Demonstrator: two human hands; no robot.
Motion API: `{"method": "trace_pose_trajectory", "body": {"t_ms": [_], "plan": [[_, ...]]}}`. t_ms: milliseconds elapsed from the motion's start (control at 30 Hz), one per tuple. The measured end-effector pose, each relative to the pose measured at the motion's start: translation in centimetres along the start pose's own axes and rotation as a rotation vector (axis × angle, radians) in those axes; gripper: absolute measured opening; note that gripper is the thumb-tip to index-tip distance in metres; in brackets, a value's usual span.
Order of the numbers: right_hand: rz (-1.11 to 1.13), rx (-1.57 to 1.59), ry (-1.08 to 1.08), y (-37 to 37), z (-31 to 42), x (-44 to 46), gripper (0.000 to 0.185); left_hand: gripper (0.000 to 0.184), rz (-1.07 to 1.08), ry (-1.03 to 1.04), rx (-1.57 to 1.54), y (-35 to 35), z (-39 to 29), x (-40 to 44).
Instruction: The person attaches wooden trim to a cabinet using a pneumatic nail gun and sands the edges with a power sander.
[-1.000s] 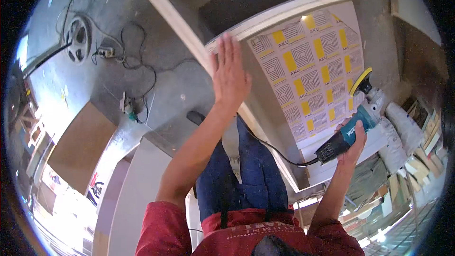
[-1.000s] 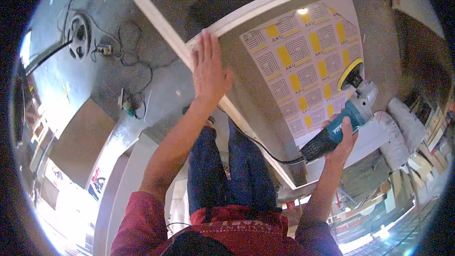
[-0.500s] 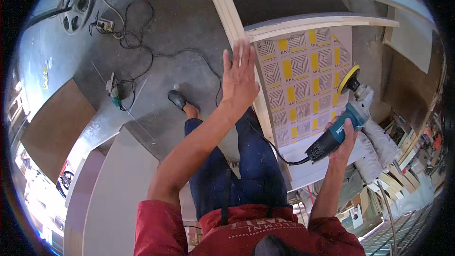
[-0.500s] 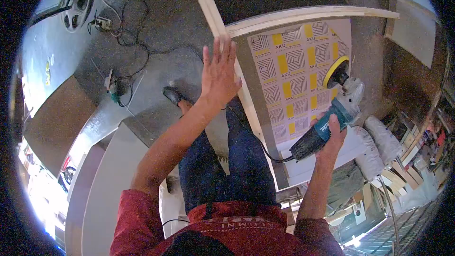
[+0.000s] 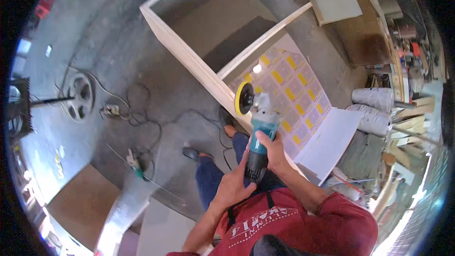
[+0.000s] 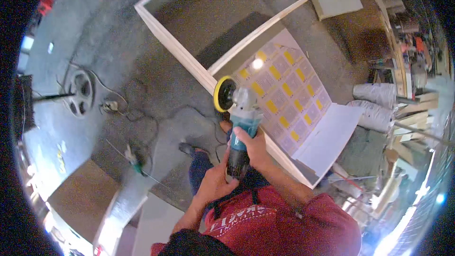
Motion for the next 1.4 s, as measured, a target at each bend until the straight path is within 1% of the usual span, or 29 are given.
{"method": "trace_pose_trajectory", "body": {"t_ms": [67,100,133,200,233,267,333,367,433,467,533,600,633,667,700,767,800,833,867,900,933,967,1000,1067,1133,1200,1267,1333,1400], "plan": [[0.025,-0.006,0.056,3.3,-0.4,-3.0,0.025,0.091,-0.094,0.108,0.034,-0.7,-0.5,-4.4],[0.051,0.082,0.031,4.6,-1.3,-4.3,0.029,0.084,-0.022,-0.049,0.044,-0.5,0.0,-6.9],[0.062,0.109,-0.008,5.9,-1.5,-5.3,0.029,0.084,-0.028,-0.038,0.091,-0.6,0.2,-8.7],[0.106,0.082,-0.017,8.8,-2.2,-8.0,0.028,0.078,-0.099,0.204,-0.078,-0.6,0.6,-12.7],[0.111,0.099,-0.044,9.5,-1.6,-8.7,0.028,0.072,-0.064,0.094,-0.175,-0.5,0.7,-13.8],[0.12,0.12,-0.071,10.8,-1.8,-9.8,0.028,0.072,-0.066,0.099,-0.14,-0.6,0.4,-15.7],[0.183,0.162,-0.101,13.3,-2.1,-11.3,0.03,0.079,-0.088,0.009,-0.05,-0.8,0.6,-18.4],[0.209,0.175,-0.107,14.6,-1.9,-12.1,0.03,0.079,-0.11,0.003,-0.031,-0.9,0.8,-19.7],[0.246,0.157,-0.084,16.8,-1.3,-13.0,0.03,0.078,-0.237,0.118,0.038,-1.4,0.7,-21.9],[0.263,0.155,-0.099,17.5,-0.5,-13.2,0.028,0.078,-0.29,0.105,0.044,-1.2,1.2,-22.4],[0.32,0.144,-0.169,19.3,1.1,-12.9,0.028,0.075,-0.304,0.217,-0.324,-1.3,2.4,-23.1],[0.4,0.226,-0.061,21.3,2.7,-12.6,0.035,0.071,-0.384,0.149,-0.307,-3.4,-0.3,-25.1],[0.438,0.278,-0.056,22.4,4.0,-12.2,0.043,0.066,-0.343,0.051,-0.192,-4.2,-1.3,-25.9],[0.37,0.285,-0.094,23.4,6.8,-12.4,0.045,0.062,-0.295,-0.052,-0.091,-4.3,-1.2,-26.8],[0.388,0.388,-0.104,23.6,8.0,-11.1,0.043,0.048,-0.44,0.02,-0.034,-5.0,-0.7,-27.9],[0.545,0.584,-0.012,22.6,9.2,-6.0,0.05,0.037,-0.416,-0.303,-0.383,-6.6,2.6,-31.0],[0.778,0.81,0.13,24.0,11.2,-6.5,0.048,0.036,-0.585,-0.157,-0.318,-7.5,5.1,-32.9],[0.846,0.843,0.134,21.8,11.2,-2.8,0.048,0.035,-0.759,-0.025,-0.234,-7.9,7.6,-35.3],[0.81,0.792,0.072,21.0,12.4,-1.2,0.047,0.035,-0.898,-0.121,-0.297,-8.5,8.6,-38.7],[0.794,0.584,0.006,19.4,13.4,1.2,0.047,0.036,-1.028,-0.22,-0.353,-9.3,9.4,-42.1],[0.791,0.516,-0.047,17.7,14.1,3.9,0.047,0.039,-1.211,-0.241,-0.206,-9.4,11.1,-45.5],[0.782,0.618,-0.016,16.6,14.6,6.1,0.044,0.036,-1.389,-0.274,-0.165,-9.5,9.8,-49.2],[0.835,0.567,0.007,16.4,15.4,7.8,0.038,0.033,-1.553,-0.302,-0.051,-9.3,9.1,-52.5],[0.898,0.5,0.075,16.2,15.9,10.8,0.032,0.029,-1.844,-0.319,-0.178,-7.5,6.7,-57.7],[0.625,0.792,0.114,15.0,15.9,15.2,0.027,0.026,-1.997,-0.542,0.035,-6.6,0.4,-60.4],[0.615,0.705,0.181,16.4,15.4,17.5,0.028,0.024,-2.144,-0.523,0.11,-4.2,-3.4,-61.6],[0.535,0.783,0.293,19.7,13.6,19.3,0.03,0.024,-2.241,-0.526,0.136,-3.3,-7.4,-61.6],[0.58,0.79,0.428,24.4,11.9,19.1,0.032,0.023,-2.35,-0.534,0.181,-1.8,-10.6,-61.8],[0.532,0.789,0.631,28.1,8.2,20.1,0.034,0.023,-2.565,-0.483,0.24,0.7,-13.5,-63.1]]}}
Point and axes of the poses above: each hand's wrist, its own x-axis towards the middle knuckle, its own y-axis out of the palm, z = x × y, the point moved 8 cm from there along x, towards the middle knuckle, and after that the axes turned 12 degrees about z, right-handed, at the moved point
